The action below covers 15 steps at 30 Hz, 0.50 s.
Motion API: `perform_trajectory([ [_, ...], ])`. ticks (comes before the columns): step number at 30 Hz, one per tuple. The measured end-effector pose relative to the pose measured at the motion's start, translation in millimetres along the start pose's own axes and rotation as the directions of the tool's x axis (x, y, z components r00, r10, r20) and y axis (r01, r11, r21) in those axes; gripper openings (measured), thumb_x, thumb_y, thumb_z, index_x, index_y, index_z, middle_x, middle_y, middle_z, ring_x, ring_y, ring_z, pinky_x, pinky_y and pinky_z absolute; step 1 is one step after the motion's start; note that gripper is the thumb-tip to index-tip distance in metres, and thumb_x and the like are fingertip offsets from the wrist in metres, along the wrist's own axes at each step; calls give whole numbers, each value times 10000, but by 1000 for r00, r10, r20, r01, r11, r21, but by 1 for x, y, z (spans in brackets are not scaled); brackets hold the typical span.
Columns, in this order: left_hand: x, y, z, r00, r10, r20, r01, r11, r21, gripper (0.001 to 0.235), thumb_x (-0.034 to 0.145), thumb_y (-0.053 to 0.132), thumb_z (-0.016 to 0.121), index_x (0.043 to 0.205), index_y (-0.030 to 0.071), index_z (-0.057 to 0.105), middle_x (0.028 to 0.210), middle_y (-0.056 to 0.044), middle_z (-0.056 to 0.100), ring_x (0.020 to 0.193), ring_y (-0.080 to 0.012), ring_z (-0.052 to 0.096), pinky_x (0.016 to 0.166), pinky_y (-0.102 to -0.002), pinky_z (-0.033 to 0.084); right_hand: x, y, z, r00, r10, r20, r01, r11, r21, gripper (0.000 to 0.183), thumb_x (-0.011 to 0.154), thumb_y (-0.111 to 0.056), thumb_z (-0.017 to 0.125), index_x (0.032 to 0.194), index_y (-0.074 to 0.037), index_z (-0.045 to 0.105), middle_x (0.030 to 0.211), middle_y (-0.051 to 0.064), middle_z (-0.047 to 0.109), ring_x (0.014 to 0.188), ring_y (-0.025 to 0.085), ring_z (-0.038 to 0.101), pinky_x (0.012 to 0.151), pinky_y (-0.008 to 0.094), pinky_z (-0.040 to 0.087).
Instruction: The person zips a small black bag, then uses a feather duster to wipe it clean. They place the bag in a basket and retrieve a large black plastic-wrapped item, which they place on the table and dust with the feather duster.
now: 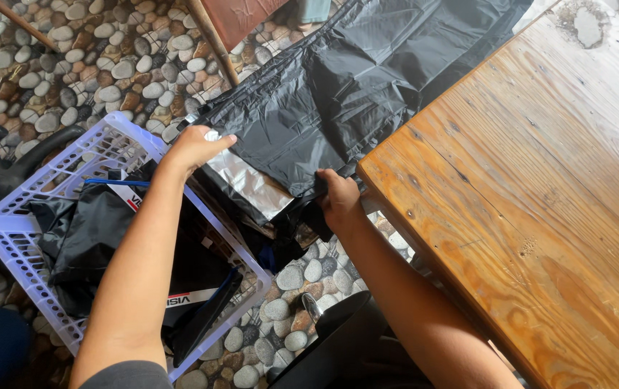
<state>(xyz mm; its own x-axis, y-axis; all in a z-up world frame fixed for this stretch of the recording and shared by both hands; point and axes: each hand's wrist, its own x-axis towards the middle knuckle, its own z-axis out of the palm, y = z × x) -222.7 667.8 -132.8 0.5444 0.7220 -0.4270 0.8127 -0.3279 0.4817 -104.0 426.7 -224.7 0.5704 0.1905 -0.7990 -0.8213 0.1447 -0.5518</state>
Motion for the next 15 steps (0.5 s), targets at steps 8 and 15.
perform_trajectory([
  [8,21,5,28,970,-31,-241,-50,945,-323,665,712,401,856,1268,85,676,1377,-216,563,1305,-358,574,1055,-443,485,-3,7,-11,998,-63,16,63,998,-15,748,785,-107,862,1384,121,475,1386,288,418,1230,441,534,832,585,573],
  [15,28,-7,37,945,-199,-259,48,869,-493,632,714,538,884,1167,147,680,1174,-65,708,1149,-283,670,908,-407,515,0,9,-11,997,-72,-8,72,997,-18,693,777,-106,876,1318,136,517,1351,301,431,1192,474,561,794,597,594],
])
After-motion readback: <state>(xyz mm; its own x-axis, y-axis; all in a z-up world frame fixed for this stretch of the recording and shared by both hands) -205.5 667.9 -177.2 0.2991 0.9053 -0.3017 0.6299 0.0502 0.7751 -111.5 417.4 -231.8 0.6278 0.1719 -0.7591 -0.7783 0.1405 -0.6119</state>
